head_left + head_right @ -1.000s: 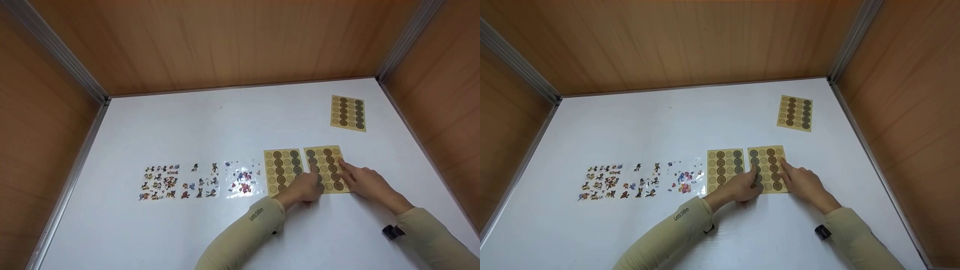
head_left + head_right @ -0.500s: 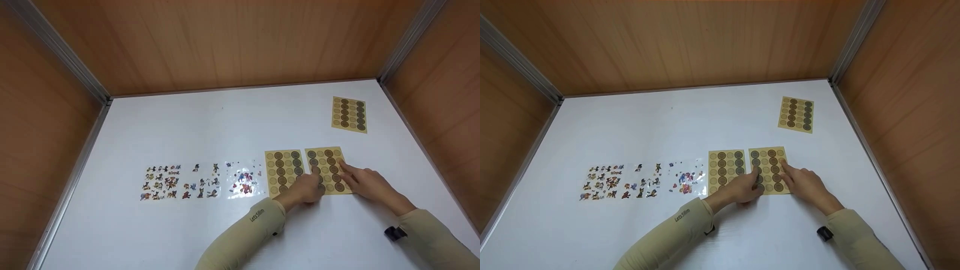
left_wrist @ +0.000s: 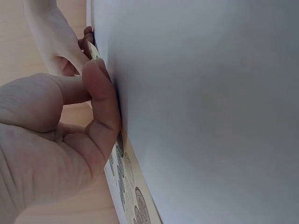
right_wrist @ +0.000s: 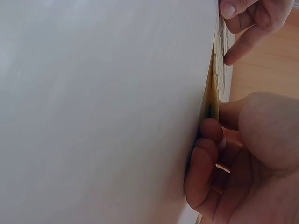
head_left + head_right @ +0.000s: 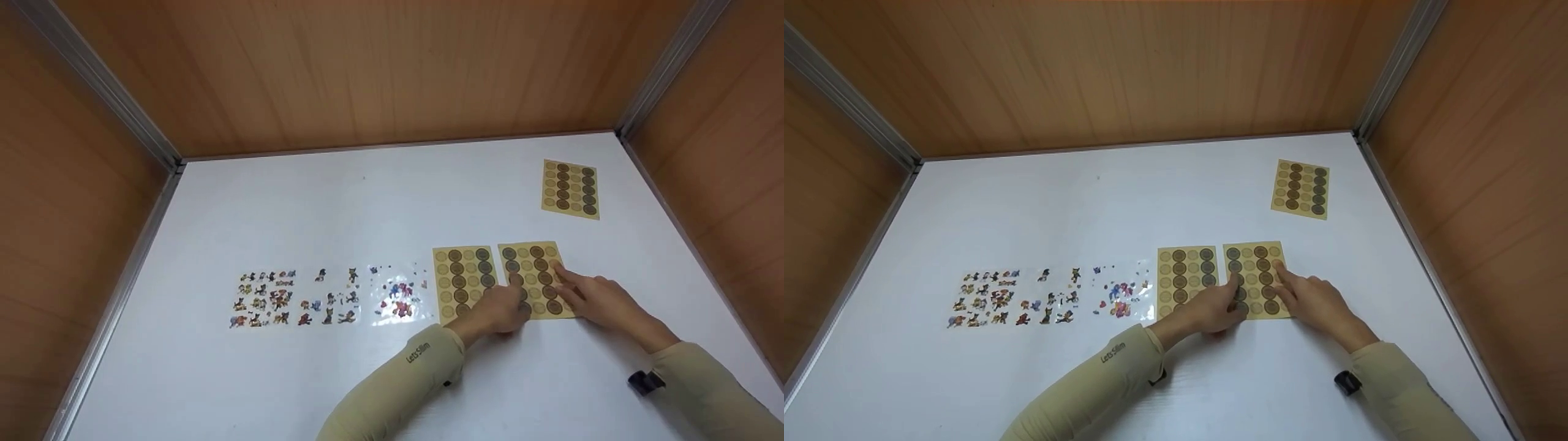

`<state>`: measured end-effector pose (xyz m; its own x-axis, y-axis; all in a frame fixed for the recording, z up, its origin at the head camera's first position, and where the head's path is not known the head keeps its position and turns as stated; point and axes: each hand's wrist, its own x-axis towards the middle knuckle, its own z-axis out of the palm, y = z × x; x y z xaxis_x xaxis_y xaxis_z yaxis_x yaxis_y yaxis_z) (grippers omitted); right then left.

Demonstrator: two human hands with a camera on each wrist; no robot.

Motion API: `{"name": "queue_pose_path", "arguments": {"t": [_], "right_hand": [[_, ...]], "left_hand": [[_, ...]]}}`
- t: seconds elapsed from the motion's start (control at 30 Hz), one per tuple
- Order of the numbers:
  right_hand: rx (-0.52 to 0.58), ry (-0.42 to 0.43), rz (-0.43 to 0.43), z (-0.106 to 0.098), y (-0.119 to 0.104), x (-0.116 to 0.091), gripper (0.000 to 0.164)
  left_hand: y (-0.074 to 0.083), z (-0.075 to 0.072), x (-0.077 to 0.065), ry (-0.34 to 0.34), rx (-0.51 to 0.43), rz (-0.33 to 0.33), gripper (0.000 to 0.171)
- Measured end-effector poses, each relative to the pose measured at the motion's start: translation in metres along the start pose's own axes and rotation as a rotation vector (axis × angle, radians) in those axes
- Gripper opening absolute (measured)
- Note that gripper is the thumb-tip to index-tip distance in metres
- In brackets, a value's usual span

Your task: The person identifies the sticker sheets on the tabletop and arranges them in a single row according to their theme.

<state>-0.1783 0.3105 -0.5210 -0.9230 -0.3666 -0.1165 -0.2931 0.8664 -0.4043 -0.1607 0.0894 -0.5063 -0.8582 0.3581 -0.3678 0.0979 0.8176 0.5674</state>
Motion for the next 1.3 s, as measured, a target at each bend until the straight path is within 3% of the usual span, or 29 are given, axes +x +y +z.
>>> {"name": "queue_pose_path", "arguments": {"t": [0.3,0.57,0.77,1.07,1.3], "right_hand": [[-0.009,-0.01,0.016,0.0018,0.0008,0.0008,0.059],[0.025,0.026,-0.036,-0.0006,0.0014,-0.0009,0.059],[0.05,-0.006,0.006,-0.0014,0.0017,-0.0012,0.059],[0.084,-0.025,0.035,-0.0031,0.0032,-0.0005,0.06],[0.088,-0.017,0.029,-0.0036,0.0027,-0.0027,0.059]], "left_hand": [[-0.0008,0.0001,0.0008,0.006,0.01,0.008,0.07],[0.0002,0.0004,0.0008,0.013,0.003,0.013,0.067],[0.0001,0.0013,-0.0005,0.008,-0.041,-0.009,0.071],[-0.0003,0.0008,-0.0005,0.037,-0.002,0.015,0.071],[-0.001,-0.0044,-0.0027,-0.007,-0.023,0.033,0.081]]}}
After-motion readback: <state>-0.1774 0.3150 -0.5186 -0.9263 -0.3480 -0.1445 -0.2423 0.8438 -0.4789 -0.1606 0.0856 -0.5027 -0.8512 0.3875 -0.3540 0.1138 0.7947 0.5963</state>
